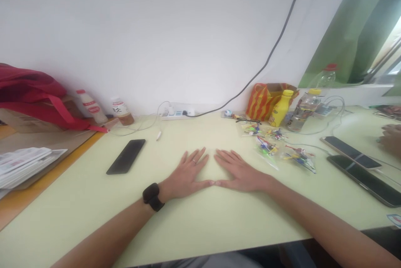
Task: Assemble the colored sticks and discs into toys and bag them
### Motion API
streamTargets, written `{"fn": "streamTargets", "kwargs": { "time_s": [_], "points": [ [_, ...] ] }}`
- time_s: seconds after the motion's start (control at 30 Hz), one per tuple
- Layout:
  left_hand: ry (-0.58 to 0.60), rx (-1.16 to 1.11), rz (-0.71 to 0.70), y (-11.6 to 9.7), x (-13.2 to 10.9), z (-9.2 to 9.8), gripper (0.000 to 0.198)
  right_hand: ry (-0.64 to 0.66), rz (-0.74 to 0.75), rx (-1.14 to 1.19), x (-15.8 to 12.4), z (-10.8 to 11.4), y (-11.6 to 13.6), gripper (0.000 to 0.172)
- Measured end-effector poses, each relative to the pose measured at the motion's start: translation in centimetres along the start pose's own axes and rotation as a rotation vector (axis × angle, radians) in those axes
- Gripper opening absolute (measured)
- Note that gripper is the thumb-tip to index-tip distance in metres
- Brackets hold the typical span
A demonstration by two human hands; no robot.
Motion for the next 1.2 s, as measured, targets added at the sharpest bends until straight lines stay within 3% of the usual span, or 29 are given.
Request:
{"fn": "streamTargets", "kwargs": {
  "time_s": [0.17,1.07,1.13,1.2],
  "points": [
    [-0.07,-0.012,-0.044,-0.6,0.0,0.5,0.079,-0.031,-0.039,0.013,0.0,0.1,-0.3,0.102],
    [-0.072,-0.048,-0.032,-0.4,0.0,0.5,0.078,-0.139,-0.018,0.038,0.0,0.6,-0.4,0.089],
    [-0.1,-0.073,-0.046,-0.5,0.0,0.7,0.072,-0.184,-0.01,0.053,0.0,0.7,-0.5,0.083],
    [-0.157,-0.106,-0.071,-0.6,-0.1,1.0,0.052,-0.27,0.007,0.086,-0.1,1.0,-0.5,0.064]
  ]
}}
Point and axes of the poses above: each hand's wrist, its own x-axis towards the middle knuckle, its own z-axis out of the back of the hand, y = z × x, the point moved 5 cm from there along x, towards the middle knuckle, and after that the axes turned 15 degrees about -x, right-handed, at the moved point
